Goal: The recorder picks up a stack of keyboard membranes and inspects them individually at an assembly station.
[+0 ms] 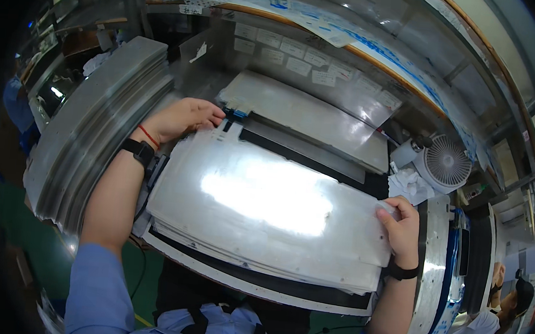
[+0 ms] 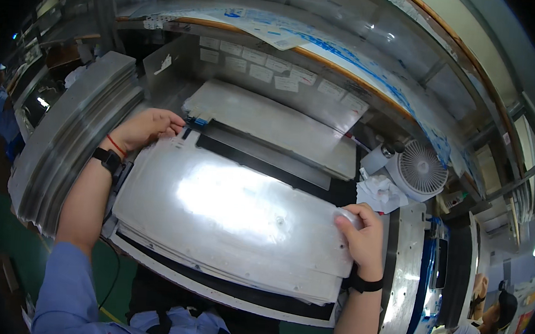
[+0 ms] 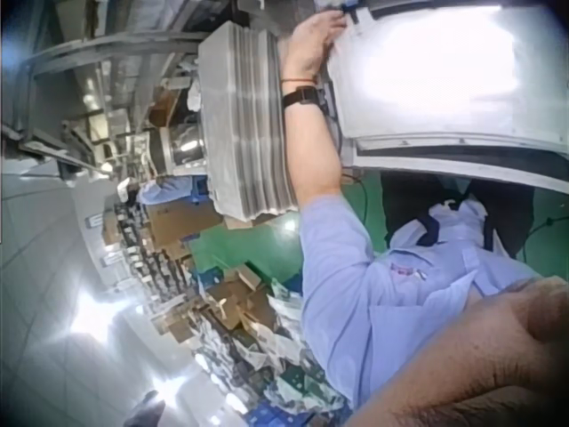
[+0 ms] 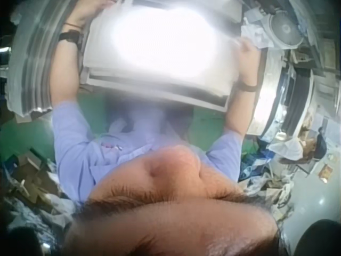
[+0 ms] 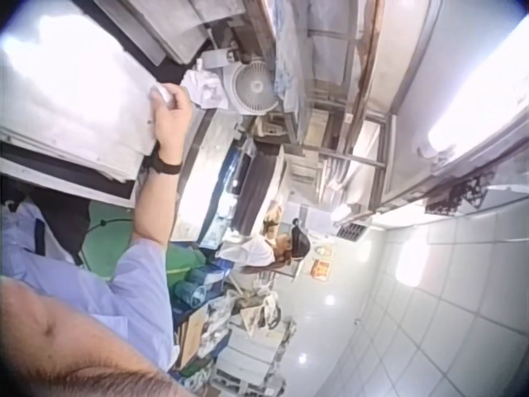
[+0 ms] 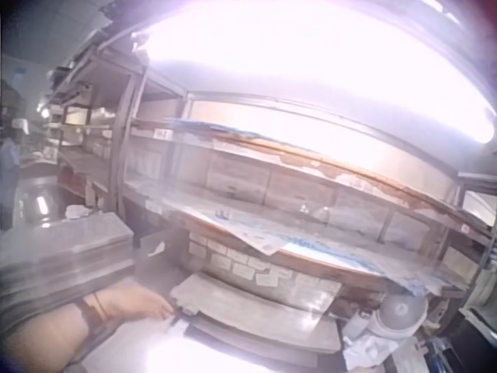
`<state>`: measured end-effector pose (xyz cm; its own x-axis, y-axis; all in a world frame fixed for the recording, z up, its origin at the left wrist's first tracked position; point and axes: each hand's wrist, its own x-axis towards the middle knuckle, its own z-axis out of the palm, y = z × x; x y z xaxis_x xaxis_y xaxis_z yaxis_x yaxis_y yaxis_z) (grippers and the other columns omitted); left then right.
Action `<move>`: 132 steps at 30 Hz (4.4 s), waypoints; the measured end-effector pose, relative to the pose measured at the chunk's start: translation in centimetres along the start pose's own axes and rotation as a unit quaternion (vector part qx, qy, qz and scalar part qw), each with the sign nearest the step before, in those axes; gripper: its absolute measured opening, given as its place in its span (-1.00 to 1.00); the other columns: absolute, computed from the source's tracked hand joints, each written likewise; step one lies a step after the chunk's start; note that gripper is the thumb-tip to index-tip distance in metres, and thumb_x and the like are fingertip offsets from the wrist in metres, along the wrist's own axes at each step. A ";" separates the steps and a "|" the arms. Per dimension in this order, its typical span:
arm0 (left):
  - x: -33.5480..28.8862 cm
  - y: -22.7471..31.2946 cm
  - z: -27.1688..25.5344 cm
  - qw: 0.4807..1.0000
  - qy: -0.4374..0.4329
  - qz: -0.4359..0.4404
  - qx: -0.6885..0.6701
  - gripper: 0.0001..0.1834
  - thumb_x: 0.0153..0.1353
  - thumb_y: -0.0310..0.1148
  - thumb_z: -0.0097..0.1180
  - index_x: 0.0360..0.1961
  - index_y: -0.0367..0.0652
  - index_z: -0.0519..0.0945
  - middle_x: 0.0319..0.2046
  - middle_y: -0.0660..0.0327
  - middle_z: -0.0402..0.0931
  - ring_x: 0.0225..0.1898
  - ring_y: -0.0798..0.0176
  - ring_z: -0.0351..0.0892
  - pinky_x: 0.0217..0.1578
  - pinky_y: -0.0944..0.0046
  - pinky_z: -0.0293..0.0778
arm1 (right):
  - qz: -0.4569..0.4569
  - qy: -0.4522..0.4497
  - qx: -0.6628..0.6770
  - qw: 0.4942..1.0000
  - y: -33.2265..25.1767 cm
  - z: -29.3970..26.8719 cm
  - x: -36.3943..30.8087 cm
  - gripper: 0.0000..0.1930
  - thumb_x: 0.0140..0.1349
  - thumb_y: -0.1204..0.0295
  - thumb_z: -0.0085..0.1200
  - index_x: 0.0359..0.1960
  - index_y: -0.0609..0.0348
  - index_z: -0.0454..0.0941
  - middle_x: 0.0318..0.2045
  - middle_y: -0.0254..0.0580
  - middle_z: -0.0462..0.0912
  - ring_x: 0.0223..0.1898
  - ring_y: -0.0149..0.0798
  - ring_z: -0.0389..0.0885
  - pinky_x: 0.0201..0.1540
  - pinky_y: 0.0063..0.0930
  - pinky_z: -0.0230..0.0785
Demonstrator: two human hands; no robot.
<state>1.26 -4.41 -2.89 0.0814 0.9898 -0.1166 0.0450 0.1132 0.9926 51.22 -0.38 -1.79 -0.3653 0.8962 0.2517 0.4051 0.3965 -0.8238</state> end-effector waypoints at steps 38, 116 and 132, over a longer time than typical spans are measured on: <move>-0.4 -0.1 -0.7 0.997 0.014 0.051 -0.062 -0.72 0.34 -0.28 -0.06 -0.09 -0.26 0.52 -0.42 0.31 0.55 -0.56 0.56 0.42 -0.53 0.58 0.36 | 0.019 0.074 0.074 0.994 1.7 -0.1 0.1 -0.85 0.22 0.54 0.11 -0.19 0.30 0.58 -0.33 -0.34 0.61 -0.30 -0.51 0.51 -0.19 -0.65 0.32; 0.0 -0.3 -0.4 0.984 0.123 0.059 -0.113 -0.64 0.40 -0.26 -0.11 0.09 -0.25 0.38 -0.11 0.15 0.52 -0.18 0.39 0.53 -0.14 0.43 0.49 | -0.088 0.029 -0.058 0.994 0.1 0.1 0.1 -0.82 0.12 0.55 0.16 -0.23 0.31 0.59 -0.25 -0.16 0.61 -0.19 -0.30 0.55 -0.08 -0.50 0.34; -0.7 0.0 -0.3 0.999 -0.038 0.024 -0.013 -0.72 0.36 -0.25 -0.04 -0.14 -0.27 0.54 -0.39 0.22 0.62 -0.60 0.54 0.46 -0.56 0.56 0.42 | 0.003 0.171 0.068 0.983 1.3 -0.3 0.1 -0.86 0.23 0.51 0.12 -0.22 0.32 0.59 -0.40 -0.38 0.58 -0.36 -0.54 0.46 -0.27 -0.69 0.29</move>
<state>0.91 -5.08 -2.77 0.1592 0.9848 -0.0695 0.0137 0.0682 0.9976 51.99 0.34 -2.67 -0.0499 0.9224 0.3830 0.2817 0.3809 -0.8807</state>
